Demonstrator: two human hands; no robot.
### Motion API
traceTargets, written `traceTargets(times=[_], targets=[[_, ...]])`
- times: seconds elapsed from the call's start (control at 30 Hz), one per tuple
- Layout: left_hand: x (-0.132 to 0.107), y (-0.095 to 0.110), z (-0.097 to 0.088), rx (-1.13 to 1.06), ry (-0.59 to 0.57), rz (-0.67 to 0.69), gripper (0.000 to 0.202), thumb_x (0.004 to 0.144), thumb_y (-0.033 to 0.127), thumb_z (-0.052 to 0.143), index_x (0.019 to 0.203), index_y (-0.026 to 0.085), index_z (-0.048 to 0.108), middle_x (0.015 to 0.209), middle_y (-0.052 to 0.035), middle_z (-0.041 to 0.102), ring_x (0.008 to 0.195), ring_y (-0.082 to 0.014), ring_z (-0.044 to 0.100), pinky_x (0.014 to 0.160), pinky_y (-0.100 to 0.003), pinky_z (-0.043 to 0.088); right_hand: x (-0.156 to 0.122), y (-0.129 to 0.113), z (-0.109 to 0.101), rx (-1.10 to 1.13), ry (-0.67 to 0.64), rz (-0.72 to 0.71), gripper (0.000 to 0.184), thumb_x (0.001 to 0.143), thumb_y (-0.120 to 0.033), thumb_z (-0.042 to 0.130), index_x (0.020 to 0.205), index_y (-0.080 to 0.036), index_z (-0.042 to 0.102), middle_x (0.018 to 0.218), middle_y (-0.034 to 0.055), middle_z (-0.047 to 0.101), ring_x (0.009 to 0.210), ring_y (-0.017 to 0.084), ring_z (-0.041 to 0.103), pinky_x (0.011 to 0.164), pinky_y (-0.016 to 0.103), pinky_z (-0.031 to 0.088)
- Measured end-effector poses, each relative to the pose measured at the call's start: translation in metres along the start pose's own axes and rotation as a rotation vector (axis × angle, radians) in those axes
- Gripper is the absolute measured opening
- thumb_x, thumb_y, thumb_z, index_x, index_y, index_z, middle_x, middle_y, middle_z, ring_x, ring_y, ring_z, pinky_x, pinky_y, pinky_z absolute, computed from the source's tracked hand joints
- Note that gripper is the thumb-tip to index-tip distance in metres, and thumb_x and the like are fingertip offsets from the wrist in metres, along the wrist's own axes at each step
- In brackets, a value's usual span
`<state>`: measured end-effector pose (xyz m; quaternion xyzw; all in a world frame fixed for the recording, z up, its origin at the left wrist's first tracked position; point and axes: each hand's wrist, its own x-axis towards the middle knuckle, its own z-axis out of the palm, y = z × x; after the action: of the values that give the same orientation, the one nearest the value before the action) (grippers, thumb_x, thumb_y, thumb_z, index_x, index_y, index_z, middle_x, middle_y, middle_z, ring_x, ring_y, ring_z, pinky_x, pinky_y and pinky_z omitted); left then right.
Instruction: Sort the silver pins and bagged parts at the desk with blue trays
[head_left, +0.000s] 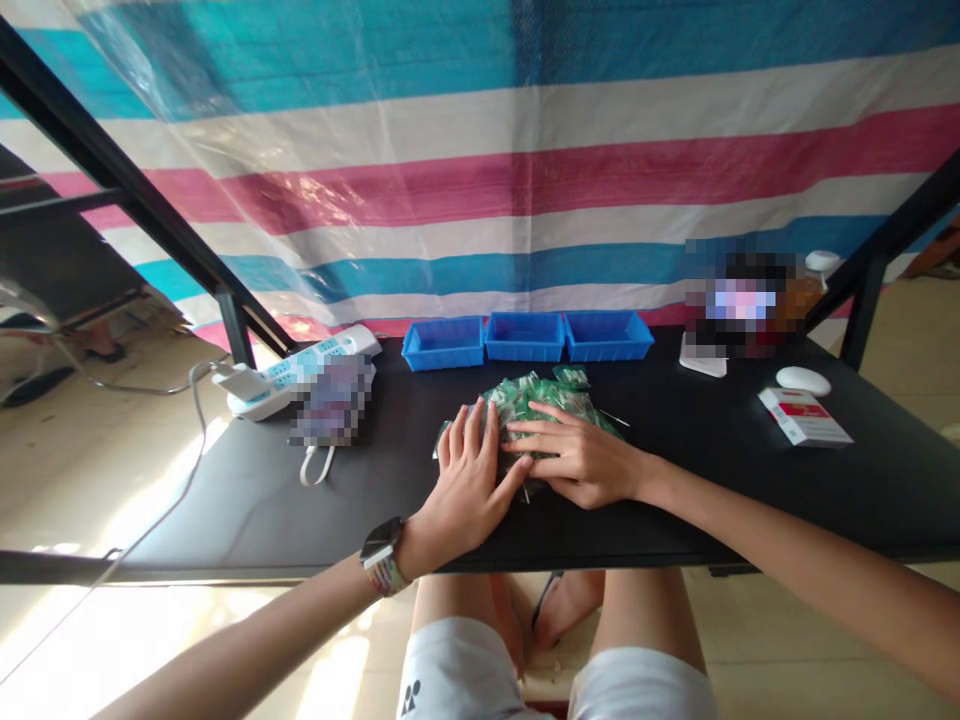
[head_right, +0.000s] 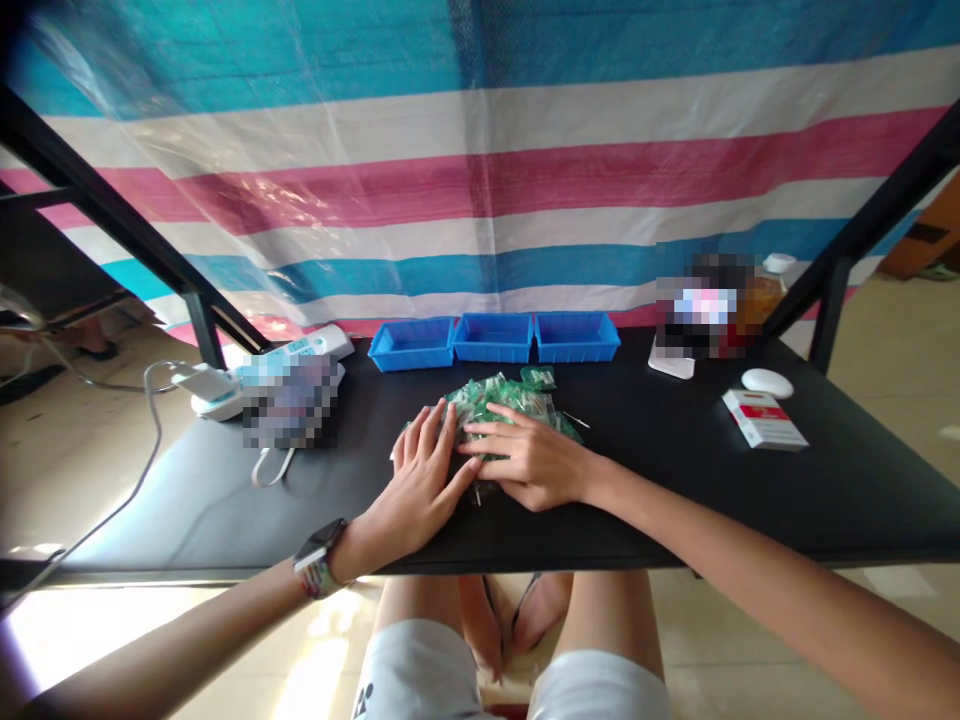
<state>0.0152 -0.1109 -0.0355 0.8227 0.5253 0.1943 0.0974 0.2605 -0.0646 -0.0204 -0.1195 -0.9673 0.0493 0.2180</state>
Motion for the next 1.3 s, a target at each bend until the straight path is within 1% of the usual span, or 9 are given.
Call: traceTargets(times=[0.1,0.3,0.47,0.57,0.67,0.77,0.93,1.07,1.3], targets=[[0.000,0.000,-0.001,0.013,-0.027,0.000,0.083,0.110,0.063,0.036,0.174,0.024,0.004,0.179,-0.0202,0.016,0.166,-0.0433,0.012,0.128,-0.069,0.021,-0.001,-0.009,-0.003,0.014,0.020,0.051,0.043,0.092,-0.006,0.057,0.127,-0.022,0.076,0.152,0.0094,0.066,0.157,0.031,0.042,0.130,0.067,0.027],[0.001,-0.019,-0.024,0.045,-0.057,0.123,0.085,0.107,0.066,0.043,0.175,0.032,0.006,0.181,-0.0129,0.014,0.167,-0.0439,0.008,0.129,-0.068,0.020,-0.012,-0.024,-0.007,0.074,0.226,0.226,0.041,0.098,-0.011,0.055,0.133,-0.025,0.073,0.147,0.0077,0.069,0.148,0.027,0.054,0.127,0.059,0.040],[0.013,-0.047,-0.049,0.083,-0.208,0.388,0.104,0.093,0.080,0.057,0.174,0.035,0.009,0.182,-0.0105,0.014,0.166,-0.0466,0.009,0.131,-0.069,0.018,-0.032,0.003,-0.008,0.001,0.357,0.595,0.045,0.104,-0.034,0.057,0.148,-0.025,0.063,0.155,0.0111,0.062,0.151,0.032,0.050,0.126,0.059,0.042],[0.022,-0.053,-0.054,0.104,-0.242,0.480,0.106,0.085,0.085,0.063,0.172,0.041,0.021,0.182,-0.0071,0.014,0.165,-0.0497,0.010,0.129,-0.072,0.017,-0.041,0.022,-0.005,-0.039,0.322,0.758,0.057,0.106,-0.049,0.053,0.157,-0.024,0.054,0.163,0.0141,0.052,0.157,0.035,0.043,0.129,0.061,0.036],[0.030,-0.046,-0.048,0.100,-0.238,0.495,0.101,0.085,0.083,0.066,0.170,0.045,0.028,0.182,-0.0050,0.015,0.164,-0.0501,0.012,0.129,-0.074,0.018,-0.042,0.032,0.003,-0.016,0.247,0.859,0.066,0.107,-0.057,0.047,0.162,-0.020,0.048,0.169,0.0186,0.044,0.160,0.037,0.037,0.129,0.065,0.032],[0.036,-0.034,-0.037,0.080,-0.217,0.476,0.099,0.086,0.080,0.068,0.169,0.044,0.030,0.181,-0.0059,0.018,0.164,-0.0494,0.015,0.129,-0.072,0.018,-0.039,0.031,0.011,0.018,0.195,0.852,0.065,0.108,-0.057,0.046,0.164,-0.024,0.044,0.170,0.0178,0.042,0.160,0.037,0.036,0.129,0.066,0.030],[0.038,-0.019,-0.022,0.064,-0.157,0.384,0.103,0.090,0.078,0.065,0.173,0.035,0.022,0.180,-0.0113,0.020,0.164,-0.0487,0.014,0.130,-0.073,0.015,-0.030,0.021,0.016,0.065,0.217,0.780,0.060,0.109,-0.051,0.047,0.163,-0.025,0.046,0.168,0.0166,0.045,0.159,0.033,0.039,0.129,0.060,0.035],[0.032,-0.008,-0.014,0.066,-0.155,0.311,0.098,0.092,0.078,0.063,0.171,0.031,0.029,0.180,-0.0142,0.019,0.165,-0.0477,0.012,0.130,-0.072,0.017,-0.024,0.015,0.018,0.077,0.193,0.757,0.058,0.112,-0.046,0.039,0.165,-0.022,0.043,0.173,0.0179,0.038,0.163,0.032,0.031,0.131,0.061,0.031],[0.024,0.004,-0.003,0.038,-0.068,0.224,0.094,0.092,0.073,0.068,0.169,0.032,0.033,0.178,-0.0164,0.020,0.165,-0.0462,0.013,0.129,-0.073,0.019,-0.024,0.017,0.018,0.160,0.221,0.773,0.061,0.110,-0.045,0.046,0.167,-0.025,0.040,0.176,0.0154,0.032,0.165,0.032,0.026,0.132,0.062,0.027]])
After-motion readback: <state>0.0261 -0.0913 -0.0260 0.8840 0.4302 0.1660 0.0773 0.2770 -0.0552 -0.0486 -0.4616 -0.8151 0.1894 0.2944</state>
